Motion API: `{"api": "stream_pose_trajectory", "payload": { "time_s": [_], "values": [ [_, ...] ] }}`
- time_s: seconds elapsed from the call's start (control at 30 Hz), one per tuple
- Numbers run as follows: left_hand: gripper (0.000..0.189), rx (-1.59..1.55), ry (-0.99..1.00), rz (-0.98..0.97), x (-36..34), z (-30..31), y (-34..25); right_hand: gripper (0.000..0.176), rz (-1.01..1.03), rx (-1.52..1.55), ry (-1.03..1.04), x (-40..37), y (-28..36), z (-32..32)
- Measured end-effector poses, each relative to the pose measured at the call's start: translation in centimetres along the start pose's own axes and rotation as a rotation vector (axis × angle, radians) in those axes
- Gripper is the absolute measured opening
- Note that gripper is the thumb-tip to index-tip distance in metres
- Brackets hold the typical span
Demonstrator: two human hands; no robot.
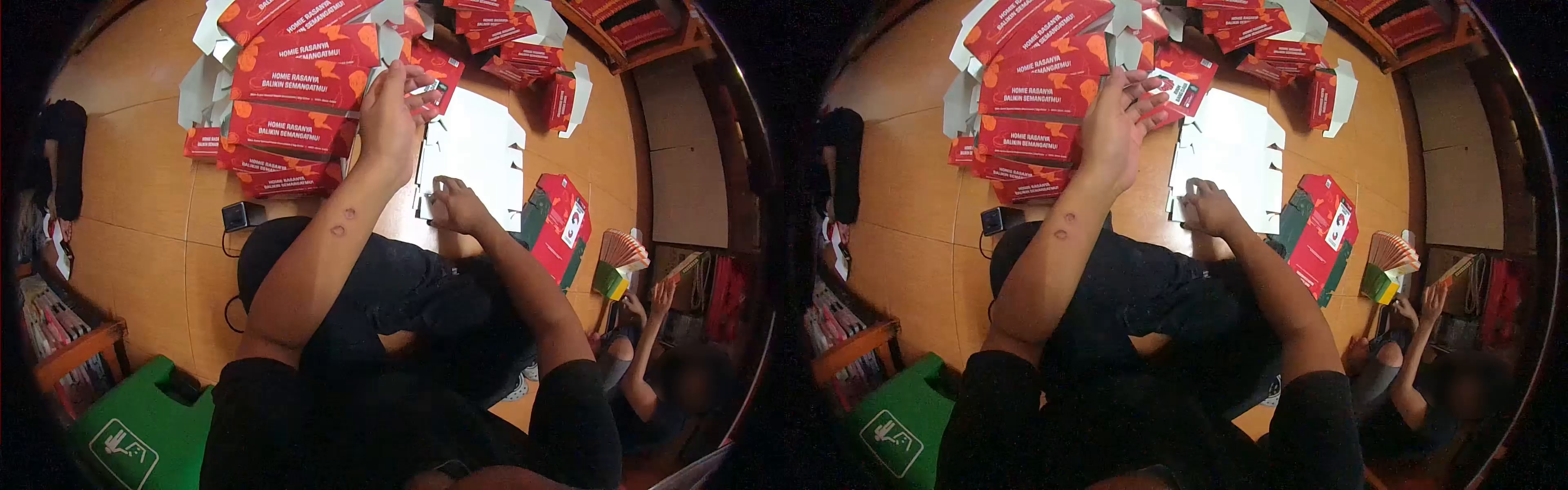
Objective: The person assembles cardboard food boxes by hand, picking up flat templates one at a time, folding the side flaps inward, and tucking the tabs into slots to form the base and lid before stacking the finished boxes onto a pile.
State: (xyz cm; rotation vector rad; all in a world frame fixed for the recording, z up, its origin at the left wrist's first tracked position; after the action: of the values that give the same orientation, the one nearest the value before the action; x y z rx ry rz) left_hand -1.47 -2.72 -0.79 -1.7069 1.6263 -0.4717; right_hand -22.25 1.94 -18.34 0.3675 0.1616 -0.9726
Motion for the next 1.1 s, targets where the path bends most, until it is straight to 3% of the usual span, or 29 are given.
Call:
{"api": "stream_pose_trajectory", "payload": {
  "time_s": [0.17,0.27,0.47,0.57,0.63,0.7,0.77,0.83,0.87,0.9,0.97,1.0,1.03,1.1],
  "values": [
    [0.036,-0.022,0.002,-0.002,0.3,0.1,0.0,0.050,0.119,0.140,-0.099,0.2,-2.2,-0.9],
    [0.036,-0.020,-0.008,0.000,0.5,0.3,0.0,0.045,0.063,0.301,-0.038,1.1,-4.6,-3.3],
    [0.034,-0.019,0.006,0.018,0.5,0.4,0.3,0.037,0.136,0.189,-0.192,0.1,-2.0,-0.1],
    [0.032,-0.032,0.018,0.022,0.6,0.3,0.5,0.033,0.130,0.221,-0.153,-0.2,-1.1,0.7],
    [0.031,-0.041,0.030,0.022,0.7,0.4,0.6,0.027,0.052,0.277,-0.128,0.1,-1.7,1.2],
    [0.028,0.048,0.038,-0.006,1.0,0.5,0.7,0.026,-0.296,0.465,-0.085,-0.5,-3.2,3.9],
    [0.031,0.143,0.098,-0.020,1.6,0.9,0.7,0.018,-0.179,0.314,-0.187,-2.2,-2.9,10.6],
    [0.048,0.858,0.405,-0.787,-0.5,-1.0,-1.0,0.015,-0.303,0.167,-0.379,-5.4,-0.3,18.1],
    [0.068,1.052,0.518,-0.879,-0.8,-1.4,-0.6,0.014,-0.202,0.056,-0.443,-6.9,1.3,21.4],
    [0.068,1.039,0.521,-0.882,-1.3,-1.3,-0.3,0.014,-0.103,-0.055,-0.503,-8.2,2.7,24.3],
    [0.062,1.176,0.848,-0.737,-2.9,-1.5,1.6,0.015,-0.092,-0.040,-0.572,-10.1,4.7,27.8],
    [0.042,1.158,0.974,-0.551,-2.9,-1.8,2.4,0.013,-0.057,-0.098,-0.637,-10.7,5.2,28.7],
    [0.042,1.153,0.984,-0.551,-3.1,-2.1,2.6,0.013,-0.067,-0.101,-0.640,-10.9,5.0,28.6],
    [0.029,1.268,0.925,-0.280,-3.1,-2.2,2.7,0.012,-0.178,0.080,-0.810,-10.9,4.0,28.5]
  ]
}}
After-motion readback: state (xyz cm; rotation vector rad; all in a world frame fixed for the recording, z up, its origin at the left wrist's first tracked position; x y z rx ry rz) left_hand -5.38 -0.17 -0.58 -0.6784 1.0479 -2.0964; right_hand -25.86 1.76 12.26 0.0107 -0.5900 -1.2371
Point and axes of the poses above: each hand's wrist, its own x-axis towards the middle knuckle, its own z-axis out of the back of the hand, y = z × x, the point moved 3 cm from there along x, towards the middle knuckle, and after that the axes turned 3 degrees about -y, right-handed, at the moved point
